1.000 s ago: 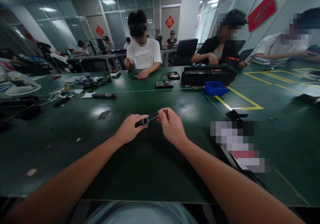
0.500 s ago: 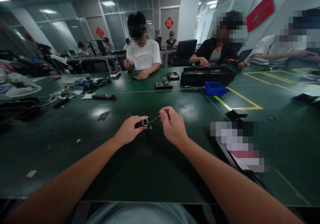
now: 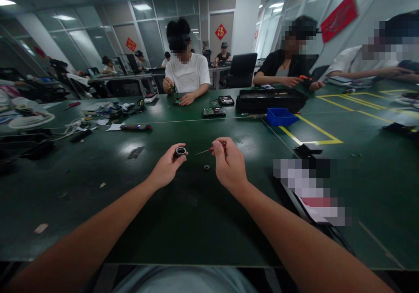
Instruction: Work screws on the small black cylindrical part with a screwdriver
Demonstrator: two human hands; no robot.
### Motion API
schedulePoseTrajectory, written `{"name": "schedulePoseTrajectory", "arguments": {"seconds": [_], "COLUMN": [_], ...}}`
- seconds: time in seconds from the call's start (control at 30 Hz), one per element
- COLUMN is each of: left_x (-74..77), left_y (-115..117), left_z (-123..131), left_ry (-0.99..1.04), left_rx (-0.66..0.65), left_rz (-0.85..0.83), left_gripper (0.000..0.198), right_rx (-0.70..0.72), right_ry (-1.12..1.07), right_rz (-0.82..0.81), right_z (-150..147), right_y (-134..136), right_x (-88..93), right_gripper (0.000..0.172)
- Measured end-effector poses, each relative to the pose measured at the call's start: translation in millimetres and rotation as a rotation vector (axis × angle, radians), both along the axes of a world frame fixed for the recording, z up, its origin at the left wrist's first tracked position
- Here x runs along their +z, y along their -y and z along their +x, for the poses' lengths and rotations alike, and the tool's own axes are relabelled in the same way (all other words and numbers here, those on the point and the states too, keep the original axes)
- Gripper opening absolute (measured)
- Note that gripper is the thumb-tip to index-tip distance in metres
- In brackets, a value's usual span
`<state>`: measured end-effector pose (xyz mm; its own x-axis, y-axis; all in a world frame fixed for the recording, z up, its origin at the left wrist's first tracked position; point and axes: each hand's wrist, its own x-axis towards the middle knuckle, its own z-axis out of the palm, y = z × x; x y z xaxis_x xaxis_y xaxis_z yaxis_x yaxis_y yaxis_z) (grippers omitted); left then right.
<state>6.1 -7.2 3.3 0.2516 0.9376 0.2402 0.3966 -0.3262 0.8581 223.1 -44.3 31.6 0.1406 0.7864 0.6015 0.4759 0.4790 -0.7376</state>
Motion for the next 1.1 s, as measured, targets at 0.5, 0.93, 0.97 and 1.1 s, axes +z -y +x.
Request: {"name": "schedulePoseTrajectory", "arguments": {"seconds": [0.5, 0.93, 0.97, 1.1], "left_x": [15.5, 2.8, 2.7, 9.9], "left_y": [-7.2, -14.0, -15.7, -27.6], "left_z": [24.2, 54.0, 51.4, 29.0], "left_ry": [-0.470, -0.874, -0.836, -0.578], "left_rx": [-0.238, -0.288, -0.286, -0.229], "left_rz": [0.074, 0.277, 0.269, 0.155], "left_gripper": [0.024, 0.025, 0.024, 0.024], "right_rx": [0.019, 0.048, 0.052, 0.055], "right_ry": [-0.036, 0.006, -0.001, -0.013], "right_rz": [0.090, 0.058, 0.059, 0.053], "right_z": [0.3, 0.5, 0.6, 0.7], "right_y": [6.8, 7.4, 7.4, 7.4], "right_x": [3.2, 5.5, 5.3, 5.3], "right_gripper": [0.021, 0.019, 0.019, 0.020]}}
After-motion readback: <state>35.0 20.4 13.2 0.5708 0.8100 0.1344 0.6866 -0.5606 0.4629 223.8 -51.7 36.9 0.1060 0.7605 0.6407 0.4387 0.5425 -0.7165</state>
